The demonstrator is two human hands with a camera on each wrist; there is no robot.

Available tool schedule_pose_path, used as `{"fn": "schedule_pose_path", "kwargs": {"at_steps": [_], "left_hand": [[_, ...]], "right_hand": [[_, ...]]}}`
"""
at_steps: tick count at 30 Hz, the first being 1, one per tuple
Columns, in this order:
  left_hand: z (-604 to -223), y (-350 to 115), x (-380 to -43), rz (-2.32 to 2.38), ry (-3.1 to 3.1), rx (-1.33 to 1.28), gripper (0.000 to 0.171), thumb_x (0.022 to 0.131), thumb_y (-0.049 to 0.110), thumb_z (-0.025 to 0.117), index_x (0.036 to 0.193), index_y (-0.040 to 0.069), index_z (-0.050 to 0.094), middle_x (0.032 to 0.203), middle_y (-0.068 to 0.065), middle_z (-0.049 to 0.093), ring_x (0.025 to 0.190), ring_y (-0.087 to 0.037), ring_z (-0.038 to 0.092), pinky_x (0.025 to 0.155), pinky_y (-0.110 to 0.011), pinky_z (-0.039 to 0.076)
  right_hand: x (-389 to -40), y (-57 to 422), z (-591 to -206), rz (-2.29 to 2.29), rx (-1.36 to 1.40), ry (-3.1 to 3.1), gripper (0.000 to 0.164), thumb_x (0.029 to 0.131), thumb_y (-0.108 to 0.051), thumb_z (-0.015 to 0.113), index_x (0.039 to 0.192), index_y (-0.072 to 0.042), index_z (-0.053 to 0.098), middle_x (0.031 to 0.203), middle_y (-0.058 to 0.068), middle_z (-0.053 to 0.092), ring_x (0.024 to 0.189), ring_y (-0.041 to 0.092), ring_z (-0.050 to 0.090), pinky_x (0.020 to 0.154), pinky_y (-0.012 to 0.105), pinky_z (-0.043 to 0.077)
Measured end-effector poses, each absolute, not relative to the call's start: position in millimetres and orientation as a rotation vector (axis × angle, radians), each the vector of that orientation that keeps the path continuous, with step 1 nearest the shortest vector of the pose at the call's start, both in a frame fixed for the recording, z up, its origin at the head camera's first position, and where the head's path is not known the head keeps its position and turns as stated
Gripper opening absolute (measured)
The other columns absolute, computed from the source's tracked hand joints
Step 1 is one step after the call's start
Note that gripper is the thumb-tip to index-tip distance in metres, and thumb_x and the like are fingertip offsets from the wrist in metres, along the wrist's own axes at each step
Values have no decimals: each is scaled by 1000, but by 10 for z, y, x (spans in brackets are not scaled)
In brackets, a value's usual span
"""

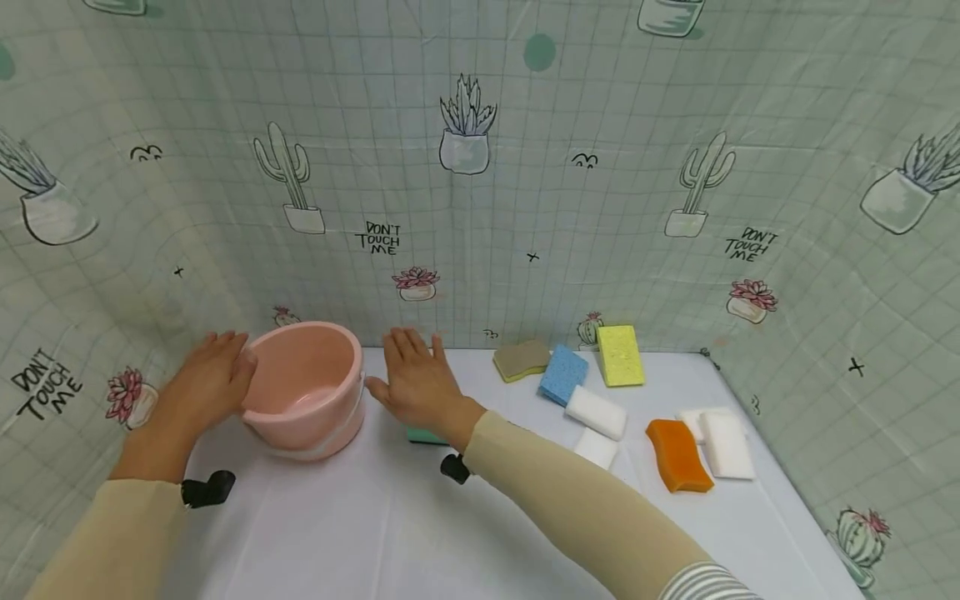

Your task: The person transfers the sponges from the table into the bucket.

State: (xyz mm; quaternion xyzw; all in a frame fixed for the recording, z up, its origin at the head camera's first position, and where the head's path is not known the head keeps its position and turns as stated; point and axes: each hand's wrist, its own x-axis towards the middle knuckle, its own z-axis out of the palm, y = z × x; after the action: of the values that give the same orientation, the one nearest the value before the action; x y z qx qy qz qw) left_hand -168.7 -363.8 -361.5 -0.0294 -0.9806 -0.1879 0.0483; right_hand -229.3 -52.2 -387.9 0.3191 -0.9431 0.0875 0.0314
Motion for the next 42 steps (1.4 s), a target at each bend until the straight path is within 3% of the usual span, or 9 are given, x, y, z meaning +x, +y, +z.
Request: {"fn": "schedule_pose_path", "kwargs": {"at_steps": [6, 10, 17, 23, 36, 42], "left_hand": [[-3739, -3783, -1831, -904, -3136, -63, 74, 115, 41, 24, 163, -12, 2, 169, -39, -6, 156, -60, -6, 121, -80, 6], [-3818, -3764, -1819, -1026, -3142, -6, 76, 115, 42, 24, 164, -6, -8, 170, -35, -11, 156, -59, -8, 121, -80, 5], [-3860, -3480, -1741, -969, -3114, 32, 75, 115, 39, 25, 163, -10, -6, 169, -38, -6, 157, -59, -2, 123, -77, 9], [-3899, -3045, -1615, -902, -3122, 95, 77, 114, 41, 25, 164, -8, -6, 172, -34, -8, 157, -57, -5, 122, -79, 9], [-3975, -1982, -1267, -736, -2960, -96, 73, 111, 28, 44, 156, -23, 19, 165, -43, 18, 157, -58, 13, 125, -69, 21], [-4001, -1633, -1104, -666, -2917, -163, 70, 109, 26, 50, 154, -23, 29, 161, -43, 30, 155, -57, 23, 125, -67, 26]], "right_hand": [[-2132, -937, -3983, 253, 1083, -2974, 78, 111, -63, 25, 170, -12, 21, 177, 2, 20, 165, 22, 17, 134, 53, 16], [-2077, -1029, -4006, 276, 1107, -2998, 80, 110, -65, 21, 169, -11, 23, 177, 0, 20, 165, 21, 17, 134, 49, 17], [-2092, -861, -3997, 330, 1071, -3018, 79, 111, -61, 25, 169, -7, 21, 178, 5, 18, 165, 24, 16, 134, 49, 17], [-2162, -560, -4009, 411, 1021, -3036, 82, 111, -61, 29, 169, -4, 18, 177, 11, 16, 165, 26, 16, 134, 51, 15], [-2086, 400, -4070, 601, 985, -2965, 77, 112, -51, 38, 165, 3, 26, 173, 22, 26, 163, 32, 22, 131, 62, 18], [-1889, 812, -4090, 668, 978, -2935, 73, 113, -46, 41, 164, 4, 29, 172, 23, 26, 163, 34, 21, 130, 64, 17]]}}
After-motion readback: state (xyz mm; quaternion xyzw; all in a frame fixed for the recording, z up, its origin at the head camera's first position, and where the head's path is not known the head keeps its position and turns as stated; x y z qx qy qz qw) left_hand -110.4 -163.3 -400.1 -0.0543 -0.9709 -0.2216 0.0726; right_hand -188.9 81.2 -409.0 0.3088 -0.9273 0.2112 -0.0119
